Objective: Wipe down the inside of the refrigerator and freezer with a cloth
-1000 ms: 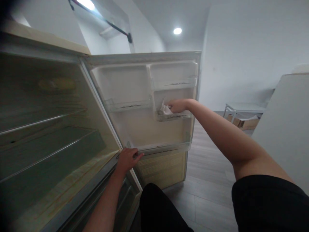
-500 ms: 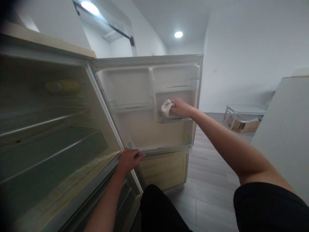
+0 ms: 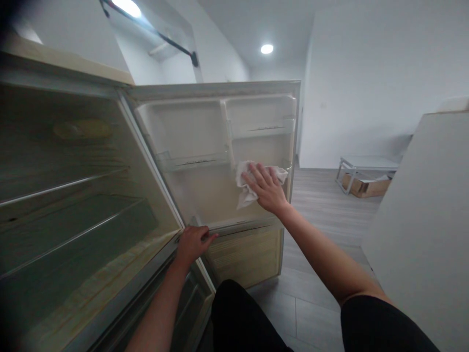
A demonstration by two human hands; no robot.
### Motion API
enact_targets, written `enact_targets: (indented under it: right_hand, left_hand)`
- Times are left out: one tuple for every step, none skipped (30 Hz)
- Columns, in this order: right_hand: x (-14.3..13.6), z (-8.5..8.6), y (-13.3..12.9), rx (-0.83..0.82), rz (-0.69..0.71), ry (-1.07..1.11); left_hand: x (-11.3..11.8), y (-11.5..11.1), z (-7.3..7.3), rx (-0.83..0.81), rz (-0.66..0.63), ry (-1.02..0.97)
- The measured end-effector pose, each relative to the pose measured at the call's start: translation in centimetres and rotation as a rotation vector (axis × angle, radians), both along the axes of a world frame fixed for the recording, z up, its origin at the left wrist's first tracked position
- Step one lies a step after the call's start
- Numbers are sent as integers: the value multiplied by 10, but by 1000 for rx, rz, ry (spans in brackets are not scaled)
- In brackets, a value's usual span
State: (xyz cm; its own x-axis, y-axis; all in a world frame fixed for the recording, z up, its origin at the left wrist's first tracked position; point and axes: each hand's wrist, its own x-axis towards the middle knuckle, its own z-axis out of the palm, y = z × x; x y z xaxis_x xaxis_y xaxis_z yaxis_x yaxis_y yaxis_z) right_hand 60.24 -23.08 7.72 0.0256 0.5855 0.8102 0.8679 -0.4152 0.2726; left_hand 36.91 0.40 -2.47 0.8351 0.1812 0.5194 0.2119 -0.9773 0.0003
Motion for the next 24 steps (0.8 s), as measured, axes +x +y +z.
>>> enact_targets:
  right_hand:
    - [6, -7, -5, 84, -54, 51]
    - [12, -15, -9, 174, -107, 111]
    - [16, -23, -11, 268, -150, 182]
    - [19, -32, -10, 361, -178, 261]
    - [21, -39, -8, 452, -185, 347]
    - [22, -46, -3, 538, -173, 441]
    - [21, -51, 2, 620, -142, 545]
    - [20, -53, 8, 704, -98, 658]
    - [18, -53, 14, 796, -44, 777]
    - [16, -50, 19, 892, 19, 892]
    - [15, -44, 23, 975, 96, 996]
    - [14, -36, 26, 1038, 185, 1081]
    - [13, -28, 29, 1078, 275, 1145]
    - [13, -18, 31, 1098, 358, 1189]
    - [13, -9, 33, 1113, 427, 1222]
    - [11, -1, 37, 1132, 481, 1246]
    - [8, 6, 43, 1158, 520, 1266]
    - [2, 10, 50, 1191, 548, 1284]
    - [-5, 13, 59, 1221, 578, 1307]
    - [-15, 14, 69, 1250, 617, 1343]
    - [-27, 14, 79, 1276, 670, 1396]
    - [-38, 13, 88, 1304, 734, 1465]
    - [-49, 13, 96, 1338, 803, 1544]
    - [-58, 13, 101, 1371, 875, 1627]
  left_hand:
    - [2, -1, 0, 0, 4, -8]
    - [3, -2, 0, -1, 11, -18]
    - [5, -2, -1, -2, 18, -25]
    - [6, -3, -1, -3, 22, -29]
    - [7, -3, -1, -4, 23, -31]
    - [8, -3, -1, -6, 23, -30]
    - [8, -3, -1, -7, 22, -27]
    - [8, -3, -1, -7, 21, -22]
    - [8, -3, -2, -8, 21, -18]
    - [7, -2, -2, -8, 22, -15]
    - [6, -2, -1, -8, 24, -12]
    - [6, -2, -1, -10, 22, -8]
    - [5, -1, -1, -11, 20, -5]
    - [4, -1, -1, -13, 20, -4]
    - [3, -1, -1, -13, 21, -3]
    - [2, -1, -1, -13, 23, -2]
    - [2, -1, -1, -12, 26, -1]
    - [1, -1, -1, -10, 27, 3]
    - [1, -1, -1, -7, 28, 5]
    - [1, -1, -1, -4, 27, 7]
    - [1, -2, -1, 0, 25, 7]
    - [1, -2, -1, 4, 24, 4]
    - [2, -3, -1, 10, 25, -1]
    - [2, -3, -1, 17, 27, -4]
